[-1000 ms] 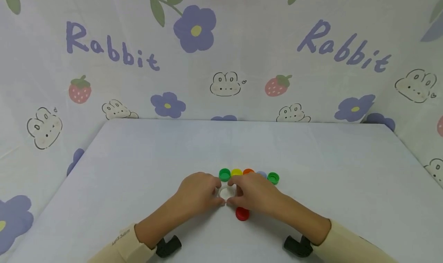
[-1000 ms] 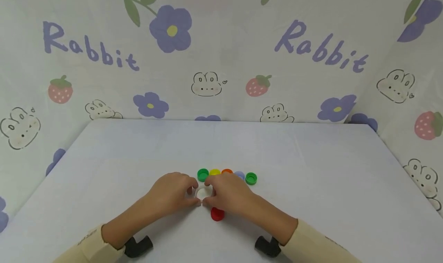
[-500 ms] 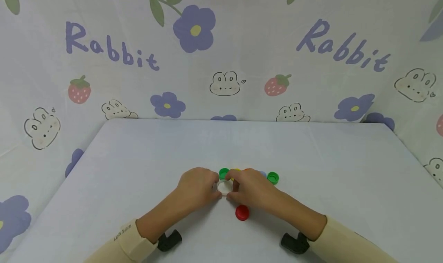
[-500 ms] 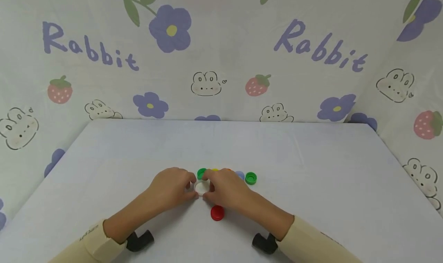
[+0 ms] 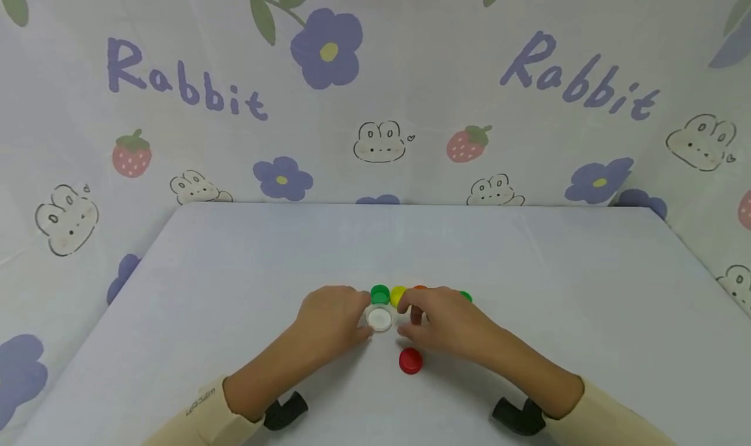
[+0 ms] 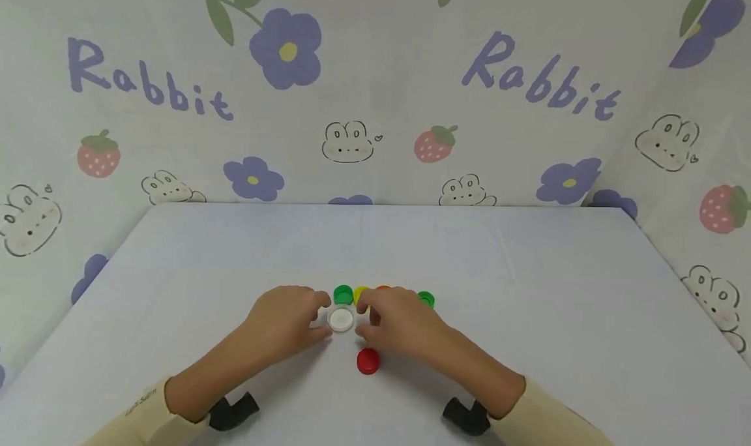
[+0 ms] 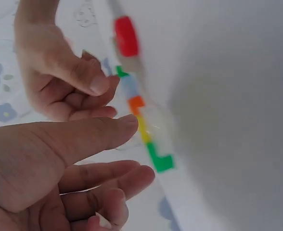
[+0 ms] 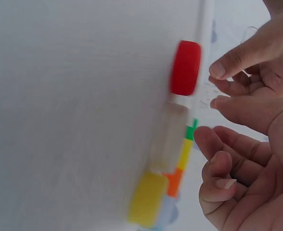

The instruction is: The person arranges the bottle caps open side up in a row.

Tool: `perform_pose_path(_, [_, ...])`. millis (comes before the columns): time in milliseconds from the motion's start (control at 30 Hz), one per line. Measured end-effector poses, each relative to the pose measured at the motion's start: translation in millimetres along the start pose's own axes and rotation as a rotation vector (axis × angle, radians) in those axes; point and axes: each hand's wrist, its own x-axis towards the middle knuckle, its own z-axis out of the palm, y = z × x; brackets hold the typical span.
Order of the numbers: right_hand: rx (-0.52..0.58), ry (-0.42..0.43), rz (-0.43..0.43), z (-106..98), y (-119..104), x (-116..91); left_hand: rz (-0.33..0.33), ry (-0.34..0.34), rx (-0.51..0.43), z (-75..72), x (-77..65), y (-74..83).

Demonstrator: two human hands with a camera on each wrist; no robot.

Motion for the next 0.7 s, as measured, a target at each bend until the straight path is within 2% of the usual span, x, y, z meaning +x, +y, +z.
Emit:
perform_pose_path(167, [-0.063, -0.036, -0.036, -20.3, 8.7, -22.3, 0.09, -0.021, -0.058, -10.3, 0.5, 18.3])
perform_pose_path(333, [-0.083, -0.074, -0.06, -29.0, 21.8, -36.0, 0.156, -0.064, -0.047, -6.7, 7.0, 38.8])
perform_pose_path(500, [-0.053, -0.102, -0.054, -27.5, 31.0, -40.3, 0.177, -0.07, 0.039, 2.1, 17.7, 54.8])
perform_pose_path(700, [-0.071, -0.094, -0.071, -21.1, 32.6, -37.7, 0.163, -0.102, 0.105, 11.0, 29.2, 64.7])
